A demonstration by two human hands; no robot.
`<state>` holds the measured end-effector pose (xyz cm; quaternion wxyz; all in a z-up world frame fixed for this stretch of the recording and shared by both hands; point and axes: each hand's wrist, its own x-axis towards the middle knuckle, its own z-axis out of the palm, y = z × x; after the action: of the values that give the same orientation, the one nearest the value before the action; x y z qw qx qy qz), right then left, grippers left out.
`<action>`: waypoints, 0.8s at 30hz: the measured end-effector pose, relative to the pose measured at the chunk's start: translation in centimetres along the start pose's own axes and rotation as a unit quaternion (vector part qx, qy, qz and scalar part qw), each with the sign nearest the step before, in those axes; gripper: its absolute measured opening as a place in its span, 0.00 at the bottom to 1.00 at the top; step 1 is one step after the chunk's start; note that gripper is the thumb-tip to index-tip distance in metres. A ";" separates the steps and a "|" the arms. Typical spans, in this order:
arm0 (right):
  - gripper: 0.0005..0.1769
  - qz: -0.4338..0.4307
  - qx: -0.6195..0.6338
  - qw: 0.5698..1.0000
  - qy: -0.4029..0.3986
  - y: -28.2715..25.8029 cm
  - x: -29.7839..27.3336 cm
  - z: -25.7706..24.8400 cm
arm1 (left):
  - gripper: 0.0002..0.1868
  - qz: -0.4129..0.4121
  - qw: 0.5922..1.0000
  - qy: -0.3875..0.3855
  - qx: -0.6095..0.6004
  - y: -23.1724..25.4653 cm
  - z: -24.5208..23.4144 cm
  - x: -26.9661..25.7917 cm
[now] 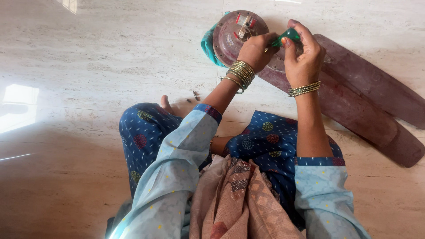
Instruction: The person sits on the floor and uses a screwdriver to loosen and tighten screws on the motor housing of a ceiling fan. The fan blades are detached and placed beside the motor. The person repeatedly adjusts the screwdriver and the motor housing throughout the clip.
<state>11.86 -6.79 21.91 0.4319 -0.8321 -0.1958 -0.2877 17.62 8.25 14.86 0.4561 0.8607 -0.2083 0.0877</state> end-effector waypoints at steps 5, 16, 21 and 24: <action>0.16 -0.010 -0.032 0.999 0.015 -0.6 0.2 0.1 | 0.16 0.002 1.000 0.023 -0.005 -0.3 0.0 0.1; 0.17 -0.011 -0.026 1.000 0.010 -0.9 0.3 -0.3 | 0.19 0.047 0.996 0.038 -0.059 0.2 0.2 0.3; 0.16 -0.012 -0.002 1.000 0.011 -0.8 0.1 -0.2 | 0.12 0.014 1.000 0.008 -0.001 -0.2 0.6 0.2; 0.16 -0.039 -0.040 0.998 0.025 -0.9 0.0 0.0 | 0.18 -0.018 1.000 0.019 -0.008 -0.2 0.8 0.5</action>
<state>11.33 -6.31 22.46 0.3914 -0.8331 -0.2055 -0.3325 18.15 7.60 14.43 0.4681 0.8591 -0.1846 0.0940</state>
